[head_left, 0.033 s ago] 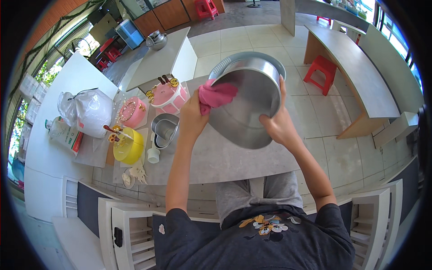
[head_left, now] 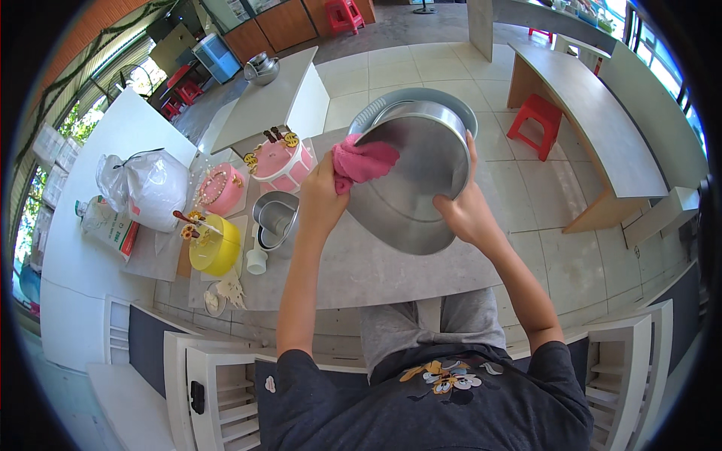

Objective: Cleaning and wiping down heart-shaped and circular metal cake tins with a pink cloth.

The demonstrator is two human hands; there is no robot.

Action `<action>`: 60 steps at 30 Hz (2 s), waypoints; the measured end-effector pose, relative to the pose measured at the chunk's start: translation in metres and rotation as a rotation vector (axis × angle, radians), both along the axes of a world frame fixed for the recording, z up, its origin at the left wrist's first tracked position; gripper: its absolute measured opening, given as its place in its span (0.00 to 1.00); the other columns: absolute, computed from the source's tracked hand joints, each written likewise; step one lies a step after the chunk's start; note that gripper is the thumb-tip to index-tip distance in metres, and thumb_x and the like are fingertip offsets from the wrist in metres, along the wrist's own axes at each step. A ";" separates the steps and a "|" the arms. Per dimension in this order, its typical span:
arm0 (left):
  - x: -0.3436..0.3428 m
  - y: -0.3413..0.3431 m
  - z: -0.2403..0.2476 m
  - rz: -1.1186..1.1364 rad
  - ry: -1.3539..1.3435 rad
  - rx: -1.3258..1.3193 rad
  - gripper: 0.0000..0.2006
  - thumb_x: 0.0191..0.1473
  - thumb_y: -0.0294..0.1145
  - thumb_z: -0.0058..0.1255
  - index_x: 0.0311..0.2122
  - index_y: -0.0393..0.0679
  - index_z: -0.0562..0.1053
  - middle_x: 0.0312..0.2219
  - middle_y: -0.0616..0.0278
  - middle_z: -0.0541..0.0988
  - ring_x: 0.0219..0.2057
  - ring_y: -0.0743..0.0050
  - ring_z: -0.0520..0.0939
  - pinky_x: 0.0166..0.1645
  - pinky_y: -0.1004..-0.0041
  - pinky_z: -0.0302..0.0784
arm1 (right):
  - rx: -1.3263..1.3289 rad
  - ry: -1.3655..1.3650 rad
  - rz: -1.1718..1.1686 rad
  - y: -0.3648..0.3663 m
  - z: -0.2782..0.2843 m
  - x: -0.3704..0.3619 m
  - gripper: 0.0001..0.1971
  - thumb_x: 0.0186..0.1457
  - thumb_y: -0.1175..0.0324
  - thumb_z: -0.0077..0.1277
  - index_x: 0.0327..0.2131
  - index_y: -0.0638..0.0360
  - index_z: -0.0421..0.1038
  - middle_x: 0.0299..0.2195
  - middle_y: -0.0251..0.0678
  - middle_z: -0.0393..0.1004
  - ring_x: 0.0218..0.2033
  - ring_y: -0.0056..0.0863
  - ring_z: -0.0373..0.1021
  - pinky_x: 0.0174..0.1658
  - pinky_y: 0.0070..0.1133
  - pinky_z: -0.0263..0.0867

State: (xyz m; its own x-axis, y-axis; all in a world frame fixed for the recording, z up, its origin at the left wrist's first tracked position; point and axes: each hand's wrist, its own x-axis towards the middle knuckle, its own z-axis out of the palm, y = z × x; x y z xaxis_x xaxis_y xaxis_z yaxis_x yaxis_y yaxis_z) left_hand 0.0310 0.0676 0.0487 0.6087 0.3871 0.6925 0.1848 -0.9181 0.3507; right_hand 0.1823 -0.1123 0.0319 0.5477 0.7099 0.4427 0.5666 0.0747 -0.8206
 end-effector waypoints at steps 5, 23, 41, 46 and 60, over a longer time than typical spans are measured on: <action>0.005 -0.007 0.004 -0.001 -0.014 -0.030 0.21 0.37 0.19 0.50 0.41 0.37 0.65 0.28 0.48 0.74 0.31 0.47 0.75 0.32 0.61 0.70 | -0.078 0.037 -0.067 -0.006 0.013 -0.019 0.49 0.36 0.70 0.46 0.57 0.62 0.21 0.40 0.62 0.64 0.40 0.58 0.64 0.43 0.35 0.61; -0.004 -0.005 -0.023 0.138 -0.081 -0.221 0.23 0.34 0.20 0.50 0.43 0.40 0.68 0.22 0.53 0.75 0.25 0.61 0.79 0.30 0.73 0.71 | -0.034 -0.261 -0.155 -0.008 0.040 -0.029 0.47 0.33 0.72 0.48 0.58 0.58 0.32 0.39 0.56 0.65 0.42 0.53 0.63 0.41 0.36 0.62; -0.003 0.005 0.020 0.022 -0.253 0.476 0.30 0.34 0.16 0.53 0.49 0.39 0.64 0.45 0.53 0.69 0.47 0.58 0.71 0.47 0.70 0.70 | 0.218 -0.168 -0.304 0.006 0.026 0.006 0.44 0.36 0.71 0.48 0.58 0.58 0.37 0.41 0.57 0.64 0.41 0.53 0.64 0.42 0.35 0.62; 0.012 -0.023 0.010 -0.415 0.020 -0.316 0.49 0.36 0.16 0.53 0.59 0.44 0.34 0.53 0.48 0.53 0.51 0.58 0.63 0.50 0.72 0.64 | 0.329 -0.397 -0.356 0.007 0.025 -0.005 0.44 0.35 0.72 0.49 0.58 0.57 0.40 0.42 0.56 0.64 0.41 0.51 0.64 0.42 0.34 0.61; 0.005 -0.019 0.018 -0.006 -0.006 -0.270 0.23 0.39 0.17 0.48 0.46 0.40 0.66 0.38 0.52 0.73 0.41 0.56 0.74 0.44 0.71 0.69 | 0.027 -0.015 -0.086 -0.010 0.018 -0.018 0.47 0.33 0.75 0.44 0.59 0.56 0.28 0.48 0.65 0.56 0.47 0.59 0.58 0.48 0.36 0.58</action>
